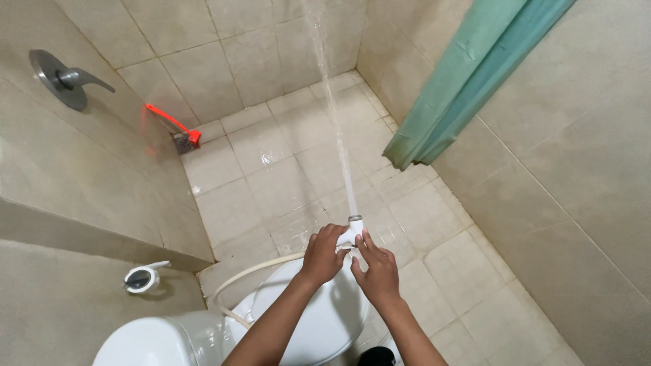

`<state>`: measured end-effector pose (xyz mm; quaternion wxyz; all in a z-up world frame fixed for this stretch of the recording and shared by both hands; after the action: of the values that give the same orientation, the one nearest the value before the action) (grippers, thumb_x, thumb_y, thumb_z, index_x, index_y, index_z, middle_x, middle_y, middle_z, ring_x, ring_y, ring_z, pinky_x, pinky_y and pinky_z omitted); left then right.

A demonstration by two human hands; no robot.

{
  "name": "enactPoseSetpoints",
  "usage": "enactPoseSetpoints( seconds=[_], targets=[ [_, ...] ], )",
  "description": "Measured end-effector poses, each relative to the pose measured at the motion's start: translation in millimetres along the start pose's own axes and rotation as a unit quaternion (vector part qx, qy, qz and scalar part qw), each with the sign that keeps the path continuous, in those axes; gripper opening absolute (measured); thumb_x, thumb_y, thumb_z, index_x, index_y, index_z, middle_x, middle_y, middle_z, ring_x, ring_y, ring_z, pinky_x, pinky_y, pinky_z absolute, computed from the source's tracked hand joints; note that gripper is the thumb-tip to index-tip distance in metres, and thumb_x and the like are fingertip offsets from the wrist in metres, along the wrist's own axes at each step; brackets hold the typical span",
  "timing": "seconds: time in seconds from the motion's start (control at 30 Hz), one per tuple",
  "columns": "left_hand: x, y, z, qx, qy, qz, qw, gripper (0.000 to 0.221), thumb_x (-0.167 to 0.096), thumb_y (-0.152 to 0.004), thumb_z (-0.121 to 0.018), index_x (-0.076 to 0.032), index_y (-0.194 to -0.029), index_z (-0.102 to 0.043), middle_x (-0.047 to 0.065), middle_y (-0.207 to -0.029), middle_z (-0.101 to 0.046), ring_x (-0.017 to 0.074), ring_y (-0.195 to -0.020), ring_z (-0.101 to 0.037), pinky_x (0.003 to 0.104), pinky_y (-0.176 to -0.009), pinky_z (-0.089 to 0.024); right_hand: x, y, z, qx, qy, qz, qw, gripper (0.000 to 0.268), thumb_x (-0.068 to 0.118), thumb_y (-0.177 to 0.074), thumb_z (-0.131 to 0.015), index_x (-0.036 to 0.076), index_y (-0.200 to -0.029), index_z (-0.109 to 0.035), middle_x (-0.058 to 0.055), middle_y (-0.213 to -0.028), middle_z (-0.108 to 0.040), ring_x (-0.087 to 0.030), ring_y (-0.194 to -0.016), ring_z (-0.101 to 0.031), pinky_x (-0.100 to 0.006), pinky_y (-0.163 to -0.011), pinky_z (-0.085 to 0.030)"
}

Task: Cleaning bathroom surfaces with a sponge and testing a handheld bidet sprayer.

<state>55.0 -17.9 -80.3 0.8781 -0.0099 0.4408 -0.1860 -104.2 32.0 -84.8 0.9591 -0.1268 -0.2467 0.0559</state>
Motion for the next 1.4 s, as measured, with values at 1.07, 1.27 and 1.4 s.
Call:
enactPoseSetpoints(
  seconds=[1.07,1.27,1.4],
  targets=[
    [85,71,79,-0.087,-0.064,0.054,0.993,0.056,-0.007,-0.081,-0.076,-0.01,-0.134,-0.06,0.009,-0.124,-0.063,0.0286,-0.119,-0.059,0.044,-0.097,-0.041,90,-12,-72,0.15,-0.016,0.095,0.984,0.06,0.018,-0.081,-0.074,0.014,-0.139,-0.06,-0.008,-0.15,-0.055,-0.028,-0.102,-0.069,-0.04,-0.094,-0.052],
    [80,65,68,-0.091,-0.061,0.051,0.993,0.055,-0.004,-0.081,-0.076,-0.011,-0.133,-0.062,0.008,-0.122,-0.064,0.0277,-0.117,-0.059,0.044,-0.097,-0.041,76,-8,-72,0.145,-0.016,0.106,0.984,0.06,0.018,-0.082,-0.073,0.012,-0.14,-0.059,-0.009,-0.151,-0.053,-0.024,-0.109,-0.068,-0.039,-0.096,-0.049],
    [70,55,56,-0.077,-0.036,0.058,0.995,0.055,-0.003,-0.079,-0.076,-0.011,-0.132,-0.063,0.008,-0.121,-0.064,0.0278,-0.117,-0.059,0.044,-0.098,-0.04,62,-4,-65,0.14,-0.009,0.085,0.987,0.06,0.018,-0.083,-0.072,0.011,-0.142,-0.057,-0.01,-0.151,-0.053,-0.022,-0.113,-0.068,-0.039,-0.099,-0.047]
  ],
)
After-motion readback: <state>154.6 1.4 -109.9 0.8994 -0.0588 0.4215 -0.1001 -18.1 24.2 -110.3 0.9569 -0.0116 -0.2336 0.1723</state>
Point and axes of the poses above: each hand's wrist, its own y-axis away from the middle knuckle, its own z-axis out of the back of the hand, x = y × z, the point moved 2 cm from there along -y, towards the middle knuckle
